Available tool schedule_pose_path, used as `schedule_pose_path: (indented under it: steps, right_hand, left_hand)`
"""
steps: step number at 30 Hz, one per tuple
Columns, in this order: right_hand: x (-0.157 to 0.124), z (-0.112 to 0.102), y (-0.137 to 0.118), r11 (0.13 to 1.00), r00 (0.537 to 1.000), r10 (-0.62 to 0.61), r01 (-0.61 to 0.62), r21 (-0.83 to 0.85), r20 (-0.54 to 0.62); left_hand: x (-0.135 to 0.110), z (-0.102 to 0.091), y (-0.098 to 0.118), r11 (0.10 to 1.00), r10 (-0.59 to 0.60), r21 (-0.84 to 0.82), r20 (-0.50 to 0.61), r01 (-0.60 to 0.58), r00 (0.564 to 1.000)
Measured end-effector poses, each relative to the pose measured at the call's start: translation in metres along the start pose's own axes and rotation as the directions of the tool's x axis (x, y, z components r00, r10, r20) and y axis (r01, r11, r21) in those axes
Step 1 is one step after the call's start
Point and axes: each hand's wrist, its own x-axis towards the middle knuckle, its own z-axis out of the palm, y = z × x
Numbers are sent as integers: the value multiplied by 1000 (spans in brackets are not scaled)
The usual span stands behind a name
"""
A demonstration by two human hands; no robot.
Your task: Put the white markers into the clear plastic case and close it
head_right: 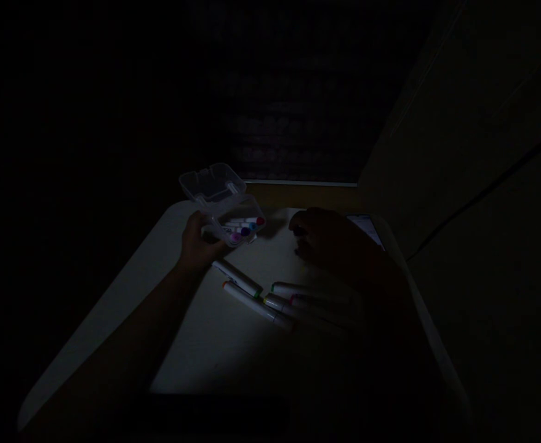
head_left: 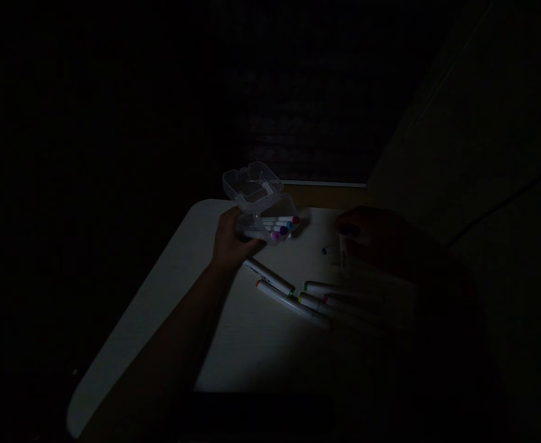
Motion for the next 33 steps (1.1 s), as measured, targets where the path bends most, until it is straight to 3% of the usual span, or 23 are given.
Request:
schedule_pose_path:
  steps: [3,6,12,15,20,26,33]
  right_hand:
    - [-9,-10,-1,994,980,-107,110,10,-169]
    - [-17,-20,-3,975,919,-218,219,-34,-327]
    - [-28,-29,-18,981,763,-193,138,-136,-617]
    - [-29,-27,-28,978,701,-207,152,-140,-683]
    - [-24,-24,-36,975,764,-224,175,-139,-606]
    - [-8,-15,-28,972,745,-225,212,-98,-628]
    - [9,7,-13,977,840,-177,213,10,-512]
  left_hand:
    - [-2,-1,-2,1000,-9,-13,-1,9,1000]
    - [-5,-1,-3,1000,-24,-8,-4,24,1000]
    - [-9,-2,-8,1000,-25,-17,-4,25,1000]
    - [-9,-2,-6,999,-44,-13,-3,44,999]
    - [-6,-1,-2,998,-59,-13,2,59,998]
    - [-1,-1,4,1000,-13,-5,-3,13,1000]
    - [2,-3,12,1000,13,17,2,-13,1000]
